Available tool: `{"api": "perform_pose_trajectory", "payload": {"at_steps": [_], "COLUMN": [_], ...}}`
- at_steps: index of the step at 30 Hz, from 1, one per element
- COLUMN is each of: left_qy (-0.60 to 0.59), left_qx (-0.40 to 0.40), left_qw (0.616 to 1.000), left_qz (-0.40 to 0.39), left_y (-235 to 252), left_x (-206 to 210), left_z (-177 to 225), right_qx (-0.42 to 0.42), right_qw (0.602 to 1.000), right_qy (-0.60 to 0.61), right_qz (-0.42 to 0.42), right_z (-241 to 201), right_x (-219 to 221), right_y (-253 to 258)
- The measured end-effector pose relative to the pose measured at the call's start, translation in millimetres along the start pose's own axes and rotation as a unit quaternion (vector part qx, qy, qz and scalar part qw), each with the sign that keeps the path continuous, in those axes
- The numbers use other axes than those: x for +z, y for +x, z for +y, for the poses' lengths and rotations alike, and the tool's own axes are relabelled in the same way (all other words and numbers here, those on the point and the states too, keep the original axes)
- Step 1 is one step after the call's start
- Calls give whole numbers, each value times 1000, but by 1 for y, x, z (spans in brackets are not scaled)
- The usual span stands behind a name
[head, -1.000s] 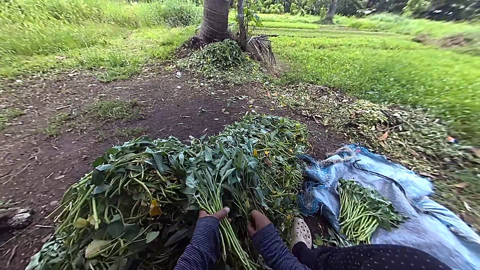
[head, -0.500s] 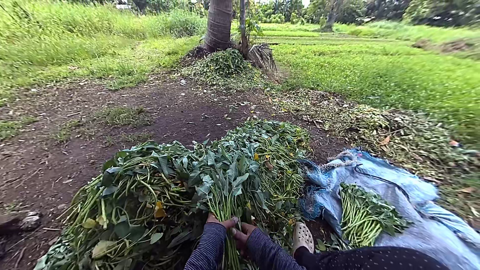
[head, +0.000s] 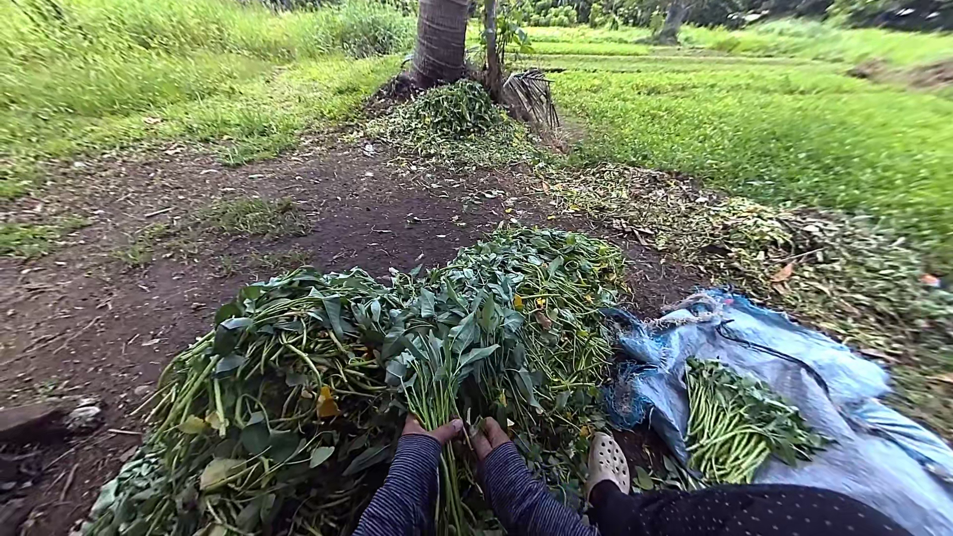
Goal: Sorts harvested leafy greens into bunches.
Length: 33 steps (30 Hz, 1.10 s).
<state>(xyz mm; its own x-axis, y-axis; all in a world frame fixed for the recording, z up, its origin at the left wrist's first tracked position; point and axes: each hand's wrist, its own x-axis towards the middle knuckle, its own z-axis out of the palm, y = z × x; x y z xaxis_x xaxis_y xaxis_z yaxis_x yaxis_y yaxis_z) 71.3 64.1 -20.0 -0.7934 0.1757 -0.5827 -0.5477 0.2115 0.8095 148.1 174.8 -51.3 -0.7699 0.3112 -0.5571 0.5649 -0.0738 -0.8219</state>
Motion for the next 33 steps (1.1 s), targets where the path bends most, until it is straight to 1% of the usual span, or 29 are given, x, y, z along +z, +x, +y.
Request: {"api": "perform_pose_trajectory", "payload": {"at_steps": [3, 4, 6, 7, 8, 9, 10, 11, 12, 13, 14, 15, 17, 19, 21, 23, 24, 26, 28, 29, 31, 32, 33], "left_qy": [-53, -69, -83, -87, -89, -91, -91, -91, -93, -98, -108, -124, -172, -218, -238, -238, -241, -252, -259, -262, -268, -270, -273], "left_qx": [1, 10, 24, 25, 21, 16, 12, 8, 6, 5, 6, 10, 30, 57, 73, 76, 79, 78, 72, 69, 64, 58, 53], "left_qw": [997, 995, 992, 992, 992, 993, 993, 994, 994, 994, 993, 991, 983, 969, 957, 954, 954, 956, 959, 960, 960, 960, 959], "left_qz": [53, 73, 89, 88, 84, 80, 74, 67, 61, 54, 48, 45, 60, 101, 146, 164, 159, 129, 86, 67, 46, 45, 47], "left_y": [8, 14, 22, 23, 23, 23, 21, 19, 17, 14, 12, 10, 9, 10, 6, 6, 9, 11, 12, 15, 16, 14, 13], "left_x": [0, -4, -14, -17, -19, -21, -23, -24, -24, -25, -25, -25, -26, -27, -27, -29, -30, -30, -29, -28, -25, -22, -18], "left_z": [0, 3, 11, 15, 17, 17, 18, 20, 21, 23, 24, 26, 29, 33, 40, 44, 44, 43, 40, 36, 30, 31, 31], "right_qx": [-38, -32, 6, 38, 33, -26, -86, -38, -6, -2, -16, -25, -28, 8, 40, 29, 3, -64, -107, -115, -106, -103, -107], "right_qw": [984, 975, 957, 941, 919, 896, 882, 896, 929, 955, 971, 974, 966, 957, 946, 950, 959, 979, 988, 989, 992, 991, 986], "right_qy": [-171, -218, -287, -324, -367, -405, -422, -403, -346, -285, -237, -223, -237, -271, -311, -299, -267, -165, -77, -55, -48, -73, -122], "right_qz": [26, 21, -32, -86, -141, -179, -190, -183, -130, -79, -29, 16, 103, 109, 81, 82, 90, 100, 84, 70, 44, 35, 30], "right_z": [9, 15, 38, 54, 78, 101, 107, 82, 60, 39, 27, 17, 9, 6, 7, 10, 12, 17, 17, 18, 10, 3, 1], "right_x": [-4, -4, -5, -10, -19, -33, -47, -53, -54, -58, -64, -70, -75, -72, -67, -69, -73, -79, -84, -86, -86, -85, -84], "right_y": [-7, -12, -14, -4, 11, 26, 32, 24, 17, 12, 13, 18, 33, 46, 57, 63, 63, 58, 49, 46, 36, 31, 30]}}
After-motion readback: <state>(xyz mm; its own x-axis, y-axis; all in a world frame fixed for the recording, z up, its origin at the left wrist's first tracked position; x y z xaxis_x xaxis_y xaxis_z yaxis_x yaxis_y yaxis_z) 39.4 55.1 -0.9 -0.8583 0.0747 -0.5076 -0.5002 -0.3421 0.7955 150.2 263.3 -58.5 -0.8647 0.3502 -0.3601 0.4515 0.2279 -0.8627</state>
